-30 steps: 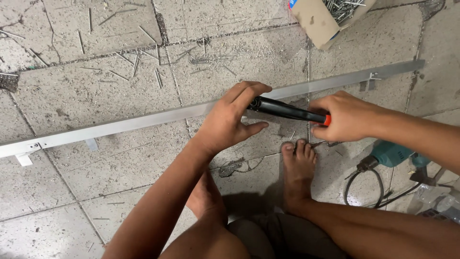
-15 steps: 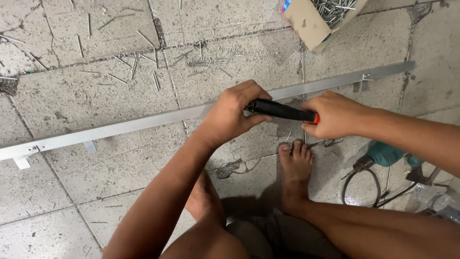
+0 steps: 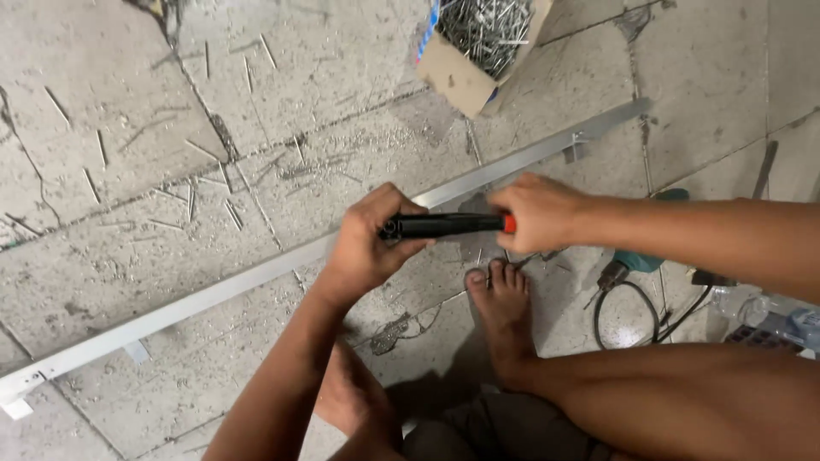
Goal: Riveting metal brackets onto a long aluminum strip using a manual rivet gun
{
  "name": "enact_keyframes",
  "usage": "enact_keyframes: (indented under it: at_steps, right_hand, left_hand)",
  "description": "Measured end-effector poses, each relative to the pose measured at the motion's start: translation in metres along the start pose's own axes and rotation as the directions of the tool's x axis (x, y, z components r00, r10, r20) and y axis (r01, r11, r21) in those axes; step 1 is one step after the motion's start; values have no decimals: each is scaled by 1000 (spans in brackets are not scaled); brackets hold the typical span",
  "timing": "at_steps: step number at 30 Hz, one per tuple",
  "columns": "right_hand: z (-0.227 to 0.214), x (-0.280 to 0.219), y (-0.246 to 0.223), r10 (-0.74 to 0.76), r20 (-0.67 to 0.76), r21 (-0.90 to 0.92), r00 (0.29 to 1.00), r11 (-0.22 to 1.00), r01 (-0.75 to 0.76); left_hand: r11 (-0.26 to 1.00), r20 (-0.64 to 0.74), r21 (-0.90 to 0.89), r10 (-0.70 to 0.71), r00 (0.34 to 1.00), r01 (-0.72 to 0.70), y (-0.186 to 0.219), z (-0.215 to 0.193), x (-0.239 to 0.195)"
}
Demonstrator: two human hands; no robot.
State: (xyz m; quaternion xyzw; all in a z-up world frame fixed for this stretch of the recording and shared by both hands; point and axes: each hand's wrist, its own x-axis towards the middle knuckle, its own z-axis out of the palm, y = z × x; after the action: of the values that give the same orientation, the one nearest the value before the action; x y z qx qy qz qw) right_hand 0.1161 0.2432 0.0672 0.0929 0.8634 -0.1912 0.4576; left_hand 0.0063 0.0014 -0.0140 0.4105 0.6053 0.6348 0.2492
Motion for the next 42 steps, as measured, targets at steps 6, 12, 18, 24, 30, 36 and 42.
enact_keyframes:
  at_steps: [6,12,18,24,30,36,42]
  right_hand:
    - [-34,-39,-41,91,110,-247,990,967,-62]
    - [-59,-43,-45,-65,259,100,964,994,40]
    - [-4,-11,-1,-64,71,36,995,997,62]
    - [16,10,12,-45,-90,16,995,999,47]
    - [9,-20,-13,-230,-356,219,906,922,320]
    - [-26,-41,-18,-278,-610,249,742,822,512]
    - [-21,-55,-50,-256,-613,339,748,769,542]
  left_hand:
    - [999,24,-12,-41,999,41,14,0,1]
    - [999,-51,-32,-20,998,18,3,0,-5]
    - [947,-152,320,75,985,-23,3,0,-20]
    - [506,-334,822,58,941,261,-28,-13,-90]
    - [500,-268,844,84,960,192,-50,-9,-93]
    - [735,-194,677,120,974,45,-40,9,-20]
    - [873,-354,-485,-149,923,-45,25,27,30]
